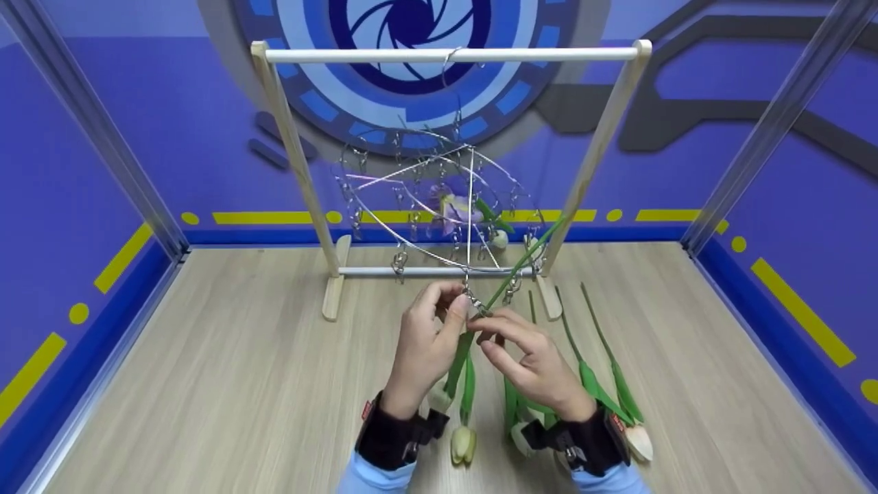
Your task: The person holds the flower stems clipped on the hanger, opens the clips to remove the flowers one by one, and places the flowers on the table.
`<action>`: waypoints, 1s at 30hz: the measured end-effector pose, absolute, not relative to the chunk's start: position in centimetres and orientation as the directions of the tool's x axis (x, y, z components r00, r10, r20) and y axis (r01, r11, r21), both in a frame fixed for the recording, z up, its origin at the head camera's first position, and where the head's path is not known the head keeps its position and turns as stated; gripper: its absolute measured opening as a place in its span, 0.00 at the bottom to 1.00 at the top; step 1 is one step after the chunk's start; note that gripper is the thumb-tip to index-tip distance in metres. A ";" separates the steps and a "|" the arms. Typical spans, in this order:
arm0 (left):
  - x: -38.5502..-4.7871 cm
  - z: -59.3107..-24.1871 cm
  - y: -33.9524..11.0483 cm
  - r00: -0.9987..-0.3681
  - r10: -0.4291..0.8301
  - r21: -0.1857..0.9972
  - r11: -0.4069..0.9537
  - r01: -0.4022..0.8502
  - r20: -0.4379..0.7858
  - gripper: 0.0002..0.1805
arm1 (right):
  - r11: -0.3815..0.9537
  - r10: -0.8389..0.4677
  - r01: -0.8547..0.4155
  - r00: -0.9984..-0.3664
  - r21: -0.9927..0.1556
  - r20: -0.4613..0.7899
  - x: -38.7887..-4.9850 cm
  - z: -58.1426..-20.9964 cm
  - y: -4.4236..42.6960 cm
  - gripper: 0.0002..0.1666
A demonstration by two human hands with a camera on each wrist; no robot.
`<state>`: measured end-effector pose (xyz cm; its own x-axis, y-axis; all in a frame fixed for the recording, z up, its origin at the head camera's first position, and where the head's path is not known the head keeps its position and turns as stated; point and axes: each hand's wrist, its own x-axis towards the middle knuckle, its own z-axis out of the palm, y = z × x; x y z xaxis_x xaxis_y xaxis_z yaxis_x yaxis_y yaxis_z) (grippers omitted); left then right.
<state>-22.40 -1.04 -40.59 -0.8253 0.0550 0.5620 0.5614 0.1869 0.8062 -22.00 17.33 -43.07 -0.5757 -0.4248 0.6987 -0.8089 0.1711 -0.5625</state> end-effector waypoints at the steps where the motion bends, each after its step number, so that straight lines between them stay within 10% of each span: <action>1: -22.4 -40.6 -1.0 -0.832 0.058 0.814 0.179 0.552 0.552 0.09 | 0.174 -0.422 -0.811 -0.574 -0.558 0.702 -22.0 -43.1 17.3 0.23; 30: -22.0 -40.2 -1.2 -0.886 0.130 0.896 -0.047 0.442 0.444 0.08 | 0.310 -0.314 -0.703 -0.712 -0.641 0.629 -22.1 -44.0 16.9 0.12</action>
<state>-22.00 -1.20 -40.22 -0.8864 0.1300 0.4443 0.4422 -0.0466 0.8957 -22.13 16.92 -43.95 -0.7115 -0.3142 0.6285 -0.7026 0.3099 -0.6405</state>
